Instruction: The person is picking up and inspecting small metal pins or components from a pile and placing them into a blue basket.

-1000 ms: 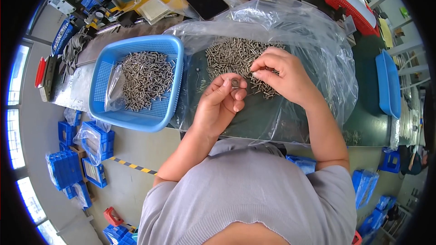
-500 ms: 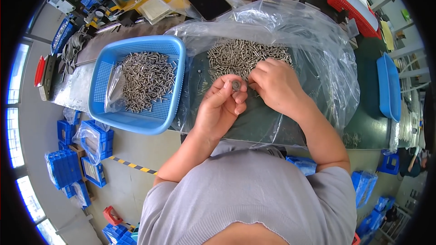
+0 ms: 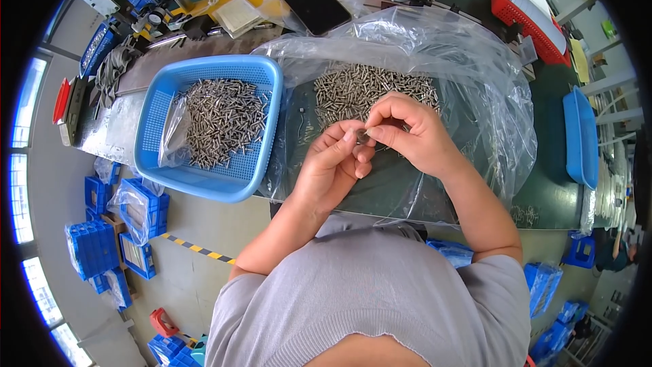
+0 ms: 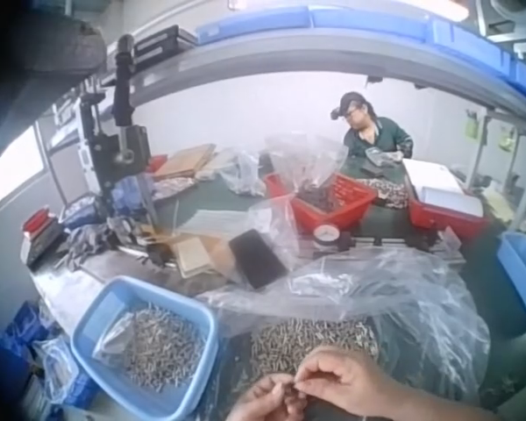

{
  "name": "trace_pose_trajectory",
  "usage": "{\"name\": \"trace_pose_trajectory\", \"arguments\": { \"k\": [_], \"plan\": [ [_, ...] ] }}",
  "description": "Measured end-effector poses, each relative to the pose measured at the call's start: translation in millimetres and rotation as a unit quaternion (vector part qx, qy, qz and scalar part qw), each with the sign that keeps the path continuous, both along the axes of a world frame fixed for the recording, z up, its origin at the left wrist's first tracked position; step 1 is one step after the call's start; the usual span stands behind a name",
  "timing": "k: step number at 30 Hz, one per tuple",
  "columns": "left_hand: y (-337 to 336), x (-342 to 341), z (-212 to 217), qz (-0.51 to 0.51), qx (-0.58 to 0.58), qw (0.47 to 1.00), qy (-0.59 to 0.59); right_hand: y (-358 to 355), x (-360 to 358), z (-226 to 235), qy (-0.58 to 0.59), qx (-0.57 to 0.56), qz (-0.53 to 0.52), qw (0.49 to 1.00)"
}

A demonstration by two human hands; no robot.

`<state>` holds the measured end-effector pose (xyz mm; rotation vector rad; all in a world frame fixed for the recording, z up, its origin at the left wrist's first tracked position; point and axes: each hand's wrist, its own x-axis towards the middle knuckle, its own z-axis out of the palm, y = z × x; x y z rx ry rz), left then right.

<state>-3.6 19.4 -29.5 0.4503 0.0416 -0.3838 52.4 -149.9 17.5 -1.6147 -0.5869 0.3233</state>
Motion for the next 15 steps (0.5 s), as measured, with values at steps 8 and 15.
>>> {"name": "trace_pose_trajectory", "arguments": {
  "k": [8, 15],
  "plan": [
    [-0.8, -0.8, 1.6, 0.006, 0.007, 1.0, 0.013, 1.4, 0.1, 1.6, -0.101, -0.045, -0.003, 0.994],
    [-0.3, -1.2, 1.6, 0.003, 0.032, 0.999, 0.001, 1.5, -0.5, 4.1, -0.155, -0.054, 0.004, 0.986]
  ]
}}
